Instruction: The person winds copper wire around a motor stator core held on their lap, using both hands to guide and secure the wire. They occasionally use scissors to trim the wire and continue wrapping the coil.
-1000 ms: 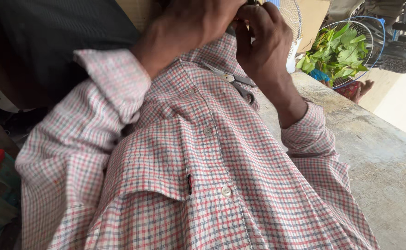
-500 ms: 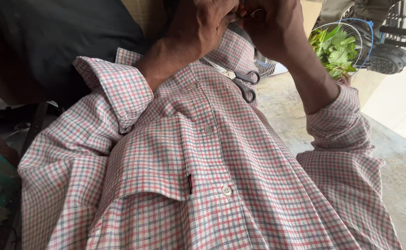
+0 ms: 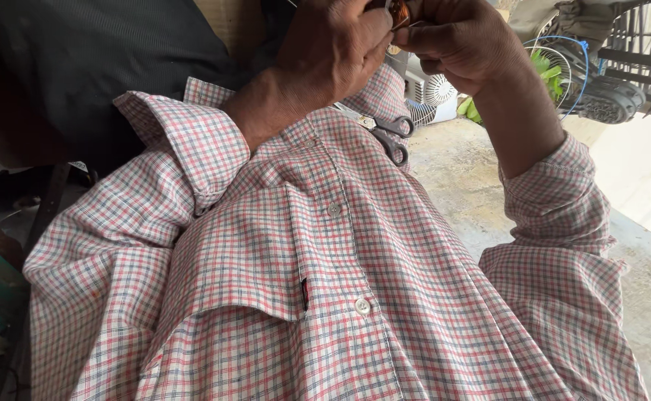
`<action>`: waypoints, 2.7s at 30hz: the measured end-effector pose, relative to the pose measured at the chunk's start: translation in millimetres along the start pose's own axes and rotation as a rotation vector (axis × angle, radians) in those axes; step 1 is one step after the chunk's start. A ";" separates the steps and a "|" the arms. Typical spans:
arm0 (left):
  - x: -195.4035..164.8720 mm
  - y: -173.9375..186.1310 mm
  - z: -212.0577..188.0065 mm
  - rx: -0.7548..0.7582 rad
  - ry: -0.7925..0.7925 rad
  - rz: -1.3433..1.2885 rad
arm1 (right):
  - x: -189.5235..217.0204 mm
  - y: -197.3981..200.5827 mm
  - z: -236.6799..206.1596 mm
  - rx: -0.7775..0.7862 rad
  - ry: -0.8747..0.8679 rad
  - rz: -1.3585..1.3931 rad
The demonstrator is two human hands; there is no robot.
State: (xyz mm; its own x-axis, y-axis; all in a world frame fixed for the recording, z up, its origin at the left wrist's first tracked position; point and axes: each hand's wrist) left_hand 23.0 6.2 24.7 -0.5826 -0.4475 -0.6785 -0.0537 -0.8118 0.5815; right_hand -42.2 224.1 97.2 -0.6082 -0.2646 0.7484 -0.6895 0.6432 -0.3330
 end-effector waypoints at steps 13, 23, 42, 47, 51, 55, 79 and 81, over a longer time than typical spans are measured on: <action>-20.3 -23.0 27.2 0.053 -0.071 0.462 | 9.7 6.0 -8.7 -0.088 0.015 -0.098; -17.8 19.6 32.5 0.116 0.069 -0.163 | 3.1 18.0 -18.0 -0.030 0.011 0.032; -10.0 22.5 47.9 0.232 0.102 -0.398 | 14.4 -24.1 -20.5 -0.683 0.254 -1.258; -20.8 32.9 56.1 0.267 0.151 -0.537 | 12.3 -36.6 -20.0 -0.765 0.385 -1.195; -36.9 28.6 48.8 0.221 0.230 -0.569 | -3.2 -43.9 -31.9 -0.702 0.129 -0.593; -34.5 26.3 46.0 0.226 0.273 -0.635 | -27.3 -72.3 -29.8 -0.859 0.382 -0.549; -57.3 33.2 66.7 0.183 0.081 -0.138 | -49.7 -68.7 -23.9 -0.963 0.476 -0.523; -54.4 31.8 61.2 0.136 -0.028 -0.149 | -55.8 -71.4 -21.4 -0.938 0.532 -0.498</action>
State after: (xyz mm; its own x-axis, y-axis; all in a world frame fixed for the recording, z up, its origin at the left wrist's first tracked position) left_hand 3.3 27.7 107.5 -0.5820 -0.3146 -0.7499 -0.2485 -0.8092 0.5324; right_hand 49.4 208.3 91.5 0.0376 -0.4454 0.8946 -0.1115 0.8877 0.4466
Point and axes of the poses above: each hand's wrist, its own z-axis towards the middle knuckle, its own y-axis out of the back of the hand, x = y × z, and after that the axes turned 10 degrees about x, right-handed
